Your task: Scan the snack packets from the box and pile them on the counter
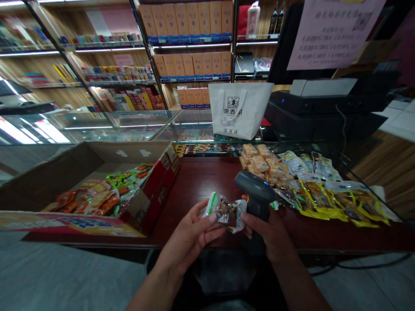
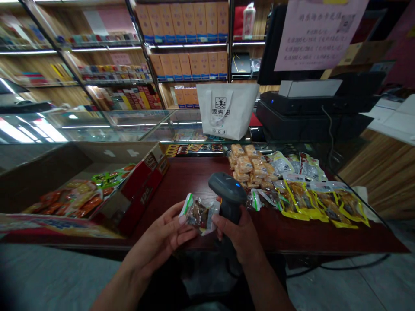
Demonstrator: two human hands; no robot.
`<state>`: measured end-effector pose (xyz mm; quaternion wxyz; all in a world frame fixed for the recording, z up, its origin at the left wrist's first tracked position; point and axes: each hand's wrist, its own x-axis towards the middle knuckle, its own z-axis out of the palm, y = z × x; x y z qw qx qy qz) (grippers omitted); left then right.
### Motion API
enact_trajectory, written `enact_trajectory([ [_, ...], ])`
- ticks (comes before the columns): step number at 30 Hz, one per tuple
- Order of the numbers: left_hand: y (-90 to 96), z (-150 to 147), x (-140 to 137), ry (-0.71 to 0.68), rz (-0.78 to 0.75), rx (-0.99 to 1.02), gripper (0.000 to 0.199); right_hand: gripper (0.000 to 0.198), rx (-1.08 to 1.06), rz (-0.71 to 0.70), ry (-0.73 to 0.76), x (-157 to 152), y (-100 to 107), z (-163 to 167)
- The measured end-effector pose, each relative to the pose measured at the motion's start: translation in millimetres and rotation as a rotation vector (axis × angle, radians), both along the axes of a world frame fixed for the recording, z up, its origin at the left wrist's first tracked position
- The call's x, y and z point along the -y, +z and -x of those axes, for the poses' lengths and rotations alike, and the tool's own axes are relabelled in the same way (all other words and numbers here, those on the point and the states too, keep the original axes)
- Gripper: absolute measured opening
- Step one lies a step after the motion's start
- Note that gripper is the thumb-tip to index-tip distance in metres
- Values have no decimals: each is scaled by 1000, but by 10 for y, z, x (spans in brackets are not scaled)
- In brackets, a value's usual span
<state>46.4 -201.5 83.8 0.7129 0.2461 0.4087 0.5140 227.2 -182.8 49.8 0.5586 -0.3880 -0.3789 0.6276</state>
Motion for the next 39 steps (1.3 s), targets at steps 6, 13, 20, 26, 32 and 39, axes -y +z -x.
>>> enact_trajectory([
  [6, -125, -139, -8, 187, -131, -77, 36, 46, 5, -64, -46, 1, -53, 5],
  [13, 39, -87, -71, 41, -626, -908, 36, 39, 185, -99, -78, 22, 7, -55],
  [20, 47, -181, -123, -39, -582, -874, 24, 31, 275, -68, -115, 80, 46, -55],
  [26, 84, -186, -177, -130, -549, -783, 21, 26, 330, -76, -132, 111, 30, -47],
  [32, -51, -52, -193, -249, -243, -480, 33, 31, 248, -59, -292, 105, -3, -69],
  [39, -212, -262, -96, -35, 64, 122, 38, 42, 63, -21, -303, 78, -166, -1],
])
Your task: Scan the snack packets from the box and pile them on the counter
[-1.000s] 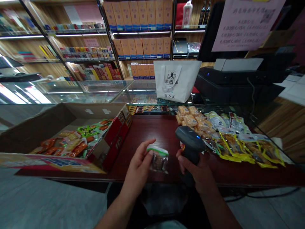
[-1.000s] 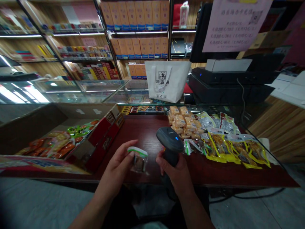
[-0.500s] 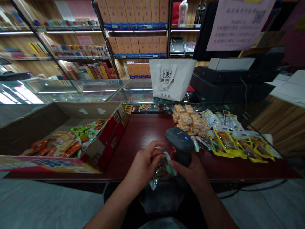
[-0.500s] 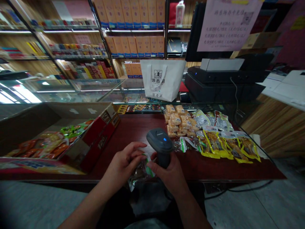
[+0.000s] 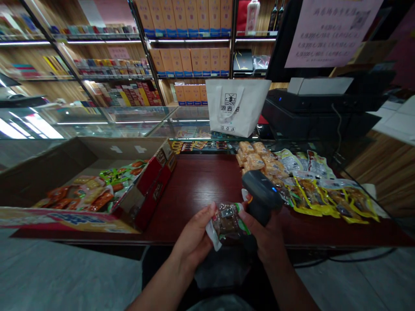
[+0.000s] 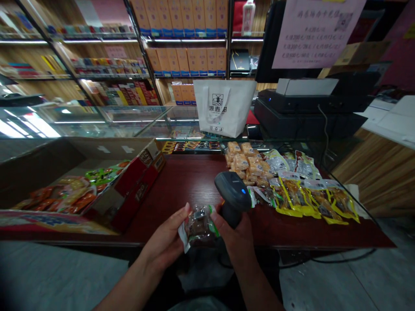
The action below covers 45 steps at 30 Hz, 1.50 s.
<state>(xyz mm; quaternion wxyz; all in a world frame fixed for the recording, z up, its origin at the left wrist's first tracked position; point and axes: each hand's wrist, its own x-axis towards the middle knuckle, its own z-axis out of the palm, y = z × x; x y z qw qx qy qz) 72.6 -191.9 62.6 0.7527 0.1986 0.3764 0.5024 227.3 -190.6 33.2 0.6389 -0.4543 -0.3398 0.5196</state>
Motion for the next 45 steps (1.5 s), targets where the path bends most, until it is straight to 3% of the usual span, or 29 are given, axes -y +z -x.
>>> enact_trajectory([
  [3, -11, -76, 87, -31, 32, 167, 39, 47, -54, 6, -46, -30, -58, -3],
  [5, -44, -76, 149, -41, 35, 174, 40, 51, -46, 8, -106, -51, -73, -27],
  [8, -134, -40, 206, -35, 18, 28, 41, 54, -19, 14, -150, -68, -55, -56],
  [11, -205, 26, 172, 65, -65, -168, 38, 48, 6, 9, -128, -70, -7, -61],
  [18, -38, 303, -146, 395, -328, -565, 28, 36, 11, -52, 24, 85, 123, -114],
  [23, 3, 370, -305, 519, -421, -656, 27, 40, 135, -43, 262, 351, 185, -100],
  [27, -61, 353, -381, 552, -426, -662, 33, 46, 137, -31, 345, 415, 217, -41],
  [39, -67, 279, -390, 528, -469, -753, 18, 46, 126, -34, 346, 384, 278, -57],
  [45, -84, 228, -422, 528, -436, -702, 26, 44, 112, -42, 314, 384, 254, -109],
])
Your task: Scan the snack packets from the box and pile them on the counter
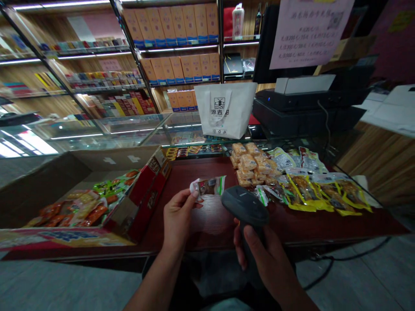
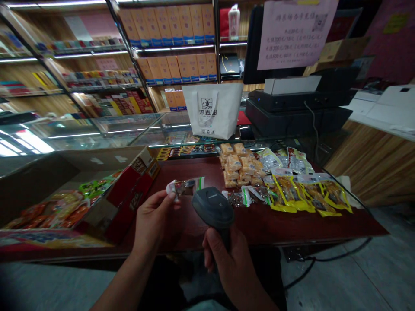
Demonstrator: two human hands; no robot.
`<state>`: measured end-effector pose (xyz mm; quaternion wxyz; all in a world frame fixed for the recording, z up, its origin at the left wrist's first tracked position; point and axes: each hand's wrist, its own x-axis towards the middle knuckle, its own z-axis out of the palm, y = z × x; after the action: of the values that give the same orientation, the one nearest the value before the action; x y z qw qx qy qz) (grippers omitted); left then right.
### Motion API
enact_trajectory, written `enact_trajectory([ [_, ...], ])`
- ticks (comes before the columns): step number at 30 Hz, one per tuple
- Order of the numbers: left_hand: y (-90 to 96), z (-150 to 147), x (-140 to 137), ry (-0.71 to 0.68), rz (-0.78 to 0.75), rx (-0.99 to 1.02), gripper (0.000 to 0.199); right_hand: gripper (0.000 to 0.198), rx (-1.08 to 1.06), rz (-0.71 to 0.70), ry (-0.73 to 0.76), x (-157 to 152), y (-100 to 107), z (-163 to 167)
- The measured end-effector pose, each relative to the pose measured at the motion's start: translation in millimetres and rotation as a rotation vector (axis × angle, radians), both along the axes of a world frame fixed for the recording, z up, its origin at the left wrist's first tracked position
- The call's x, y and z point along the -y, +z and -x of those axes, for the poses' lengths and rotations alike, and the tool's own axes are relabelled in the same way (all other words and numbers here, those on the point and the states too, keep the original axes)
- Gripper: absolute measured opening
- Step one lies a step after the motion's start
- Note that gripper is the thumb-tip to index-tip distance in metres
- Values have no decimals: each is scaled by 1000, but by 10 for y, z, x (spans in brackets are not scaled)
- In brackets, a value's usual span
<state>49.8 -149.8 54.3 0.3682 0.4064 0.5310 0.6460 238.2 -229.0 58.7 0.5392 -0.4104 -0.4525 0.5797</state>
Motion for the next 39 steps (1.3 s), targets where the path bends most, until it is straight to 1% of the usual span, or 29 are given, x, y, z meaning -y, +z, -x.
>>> enact_trajectory([
  [3, -16, -18, -32, -18, 25, 3, 33, 44, -72, 8, -19, -18, -8, -90],
  [6, -65, -5, -111, -71, 84, -4, 38, 44, -120, 20, -144, -65, -7, -278],
  [8, -125, 14, -213, -160, 169, 4, 43, 45, -130, 37, -269, -96, -8, -437],
  [10, -197, 24, -354, -285, 293, 0, 46, 46, -131, 49, -360, -113, -11, -589],
  [12, -253, 6, -519, -394, 408, -20, 41, 46, -123, 51, -415, -113, -16, -702],
  [14, -269, -47, -686, -462, 472, -33, 32, 46, -112, 48, -442, -98, -18, -766],
  [17, -218, -194, -896, -525, 508, -20, 20, 46, -114, 39, -458, -67, -10, -786],
  [20, -157, -406, -1011, -595, 556, 2, 14, 47, -124, 38, -463, -47, 4, -775],
  [23, -174, -642, -1018, -645, 615, 3, 13, 49, -124, 51, -475, -41, 9, -778],
  [26, -259, -837, -969, -669, 652, -24, 16, 50, -122, 62, -486, -40, 6, -798],
  [30, -357, -966, -954, -684, 647, -128, 21, 50, -96, 56, -491, -53, 3, -804],
  [32, -374, -959, -950, -677, 617, -208, 22, 51, -95, 62, -481, -63, 0, -780],
  [34, -359, -891, -886, -632, 571, -283, 22, 52, -111, 85, -458, -61, -8, -733],
  [36, -299, -749, -726, -561, 488, -374, 23, 53, -99, 134, -426, -44, -26, -665],
  [37, -245, -651, -613, -527, 422, -441, 24, 53, -81, 161, -399, -32, -41, -626],
  [38, -171, -534, -485, -499, 347, -520, 24, 52, -41, 195, -369, -22, -62, -585],
  [39, -73, -398, -354, -470, 269, -607, 24, 52, 1, 223, -301, -15, -87, -544],
])
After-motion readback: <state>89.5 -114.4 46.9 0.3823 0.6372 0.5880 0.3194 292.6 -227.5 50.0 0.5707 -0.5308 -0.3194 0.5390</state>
